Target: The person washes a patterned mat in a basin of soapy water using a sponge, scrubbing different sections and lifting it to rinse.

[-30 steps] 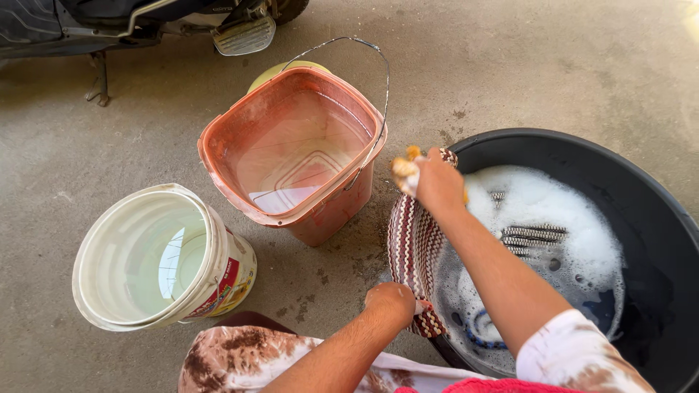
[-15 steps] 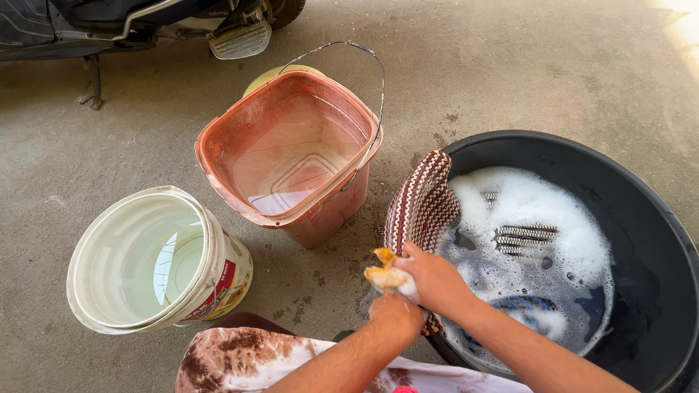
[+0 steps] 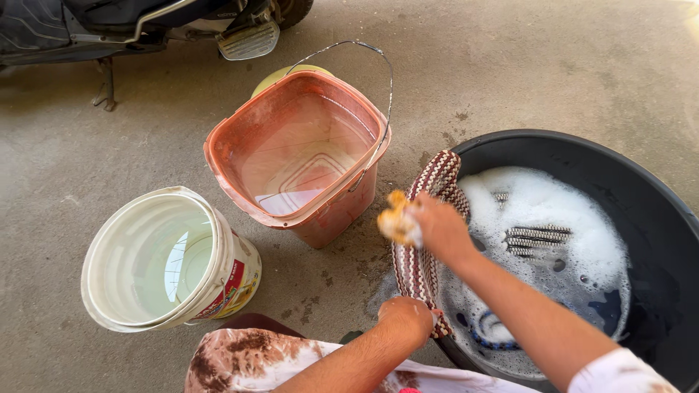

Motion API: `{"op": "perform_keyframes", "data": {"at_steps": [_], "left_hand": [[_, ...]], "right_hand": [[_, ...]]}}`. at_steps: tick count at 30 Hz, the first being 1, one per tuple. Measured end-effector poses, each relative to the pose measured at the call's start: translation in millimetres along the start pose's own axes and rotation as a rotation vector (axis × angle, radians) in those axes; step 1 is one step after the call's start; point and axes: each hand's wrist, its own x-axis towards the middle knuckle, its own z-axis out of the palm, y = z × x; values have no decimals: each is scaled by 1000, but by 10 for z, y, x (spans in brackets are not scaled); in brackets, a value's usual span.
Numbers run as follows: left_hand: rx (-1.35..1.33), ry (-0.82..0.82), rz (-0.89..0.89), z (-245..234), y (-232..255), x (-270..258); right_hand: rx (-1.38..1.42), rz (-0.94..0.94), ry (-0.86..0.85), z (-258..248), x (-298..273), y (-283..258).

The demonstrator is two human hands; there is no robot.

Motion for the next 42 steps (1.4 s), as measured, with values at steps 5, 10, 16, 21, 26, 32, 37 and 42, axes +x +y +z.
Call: {"op": "perform_keyframes", "data": {"at_steps": [5,10,16,21,26,32,37,42], "left_hand": [[35,-20,14,-53,24,-64],[114,-62,48,-86,16,-75],[68,-61,30,-84,-2,-32],[35,-54,17,-30,-21,18],[3,-26,-31,-54,-18,18],[-448,-256,94,-544,-350,-141],[-265,272,-149,-976,-679,-277],[-181,586,-169,-962,-722,-273]], "right_hand": [[-216,143,37,48,611,450],[-257,377,41,-111,917,634],[-213,356,-63,-96,918,553],[-43,230,-136,-128,620,142],[157,110,-143,-277,26,-343],[217,-39,-236,-281,-741,-537],[53,-139,-403,-397,-1189,-670],[45,-161,-440,-436,-1039,-645]]}}
